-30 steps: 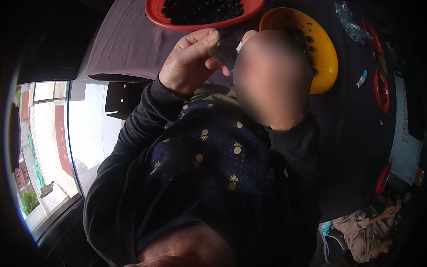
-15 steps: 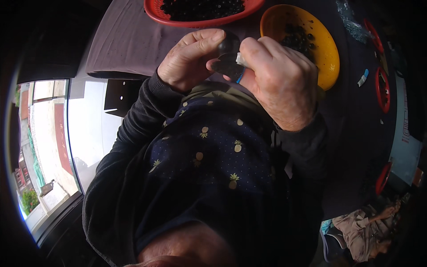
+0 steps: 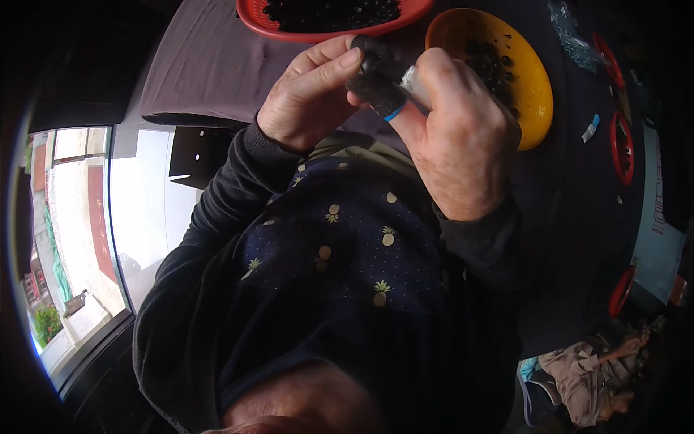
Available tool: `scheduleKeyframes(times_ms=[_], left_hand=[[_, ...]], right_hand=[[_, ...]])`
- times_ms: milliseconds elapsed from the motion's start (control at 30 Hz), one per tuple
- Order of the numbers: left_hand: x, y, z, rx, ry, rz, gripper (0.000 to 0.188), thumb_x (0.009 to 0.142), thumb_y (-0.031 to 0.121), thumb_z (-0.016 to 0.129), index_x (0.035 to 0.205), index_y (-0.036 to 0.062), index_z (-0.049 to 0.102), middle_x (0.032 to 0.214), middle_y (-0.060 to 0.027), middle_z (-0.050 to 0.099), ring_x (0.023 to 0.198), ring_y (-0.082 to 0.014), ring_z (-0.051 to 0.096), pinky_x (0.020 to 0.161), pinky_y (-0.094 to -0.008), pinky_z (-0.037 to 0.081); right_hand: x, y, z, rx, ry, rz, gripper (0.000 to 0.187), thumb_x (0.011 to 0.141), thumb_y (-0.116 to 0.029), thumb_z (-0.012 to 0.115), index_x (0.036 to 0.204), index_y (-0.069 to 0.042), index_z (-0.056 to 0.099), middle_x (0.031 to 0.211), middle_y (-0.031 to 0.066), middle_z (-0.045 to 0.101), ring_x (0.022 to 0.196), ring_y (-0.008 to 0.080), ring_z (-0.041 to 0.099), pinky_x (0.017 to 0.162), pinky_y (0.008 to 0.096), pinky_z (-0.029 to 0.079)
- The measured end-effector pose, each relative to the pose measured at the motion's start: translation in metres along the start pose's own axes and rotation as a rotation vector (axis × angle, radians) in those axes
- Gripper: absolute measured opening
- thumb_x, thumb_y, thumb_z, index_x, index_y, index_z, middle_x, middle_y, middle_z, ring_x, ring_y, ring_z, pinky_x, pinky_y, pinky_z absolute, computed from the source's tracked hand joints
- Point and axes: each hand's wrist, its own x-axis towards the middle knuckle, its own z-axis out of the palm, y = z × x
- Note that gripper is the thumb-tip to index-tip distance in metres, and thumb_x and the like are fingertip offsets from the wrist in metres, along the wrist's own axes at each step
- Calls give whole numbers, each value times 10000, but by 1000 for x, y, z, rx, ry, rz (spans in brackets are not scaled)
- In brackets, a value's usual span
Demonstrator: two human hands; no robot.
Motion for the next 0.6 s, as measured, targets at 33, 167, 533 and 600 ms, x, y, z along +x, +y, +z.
scheduleKeyframes(times_ms=[33,167,533,600], left_hand=[[0,-2,-1,0,1,0,231,925,188,506,1050,2,564,833,-14,569,673,-66,489,697,-247,455],[0,-4,-4,-23,-56,38,238,917,153,509,1100,10,559,873,-13,571,700,-73,483,698,-234,430],[1,-7,-5,-21,-68,70,247,908,122,512,1131,26,556,938,-28,593,748,-92,496,708,-241,423],[1,-7,-5,-18,-60,69,251,908,126,513,1135,28,556,948,-30,597,768,-93,506,709,-245,424]], right_hand=[[0,-1,0,0,-1,0,346,703,-287,754,788,-73,496,665,48,552,590,215,585,508,321,469],[0,-3,0,-35,4,4,332,720,-291,741,784,-74,498,663,48,555,592,219,588,505,326,472],[1,-6,-4,-30,-14,9,341,735,-329,724,777,-68,508,667,54,574,597,217,598,498,327,470],[1,-6,-4,-15,-19,35,334,739,-327,721,772,-70,511,667,58,573,596,225,597,503,333,468]])
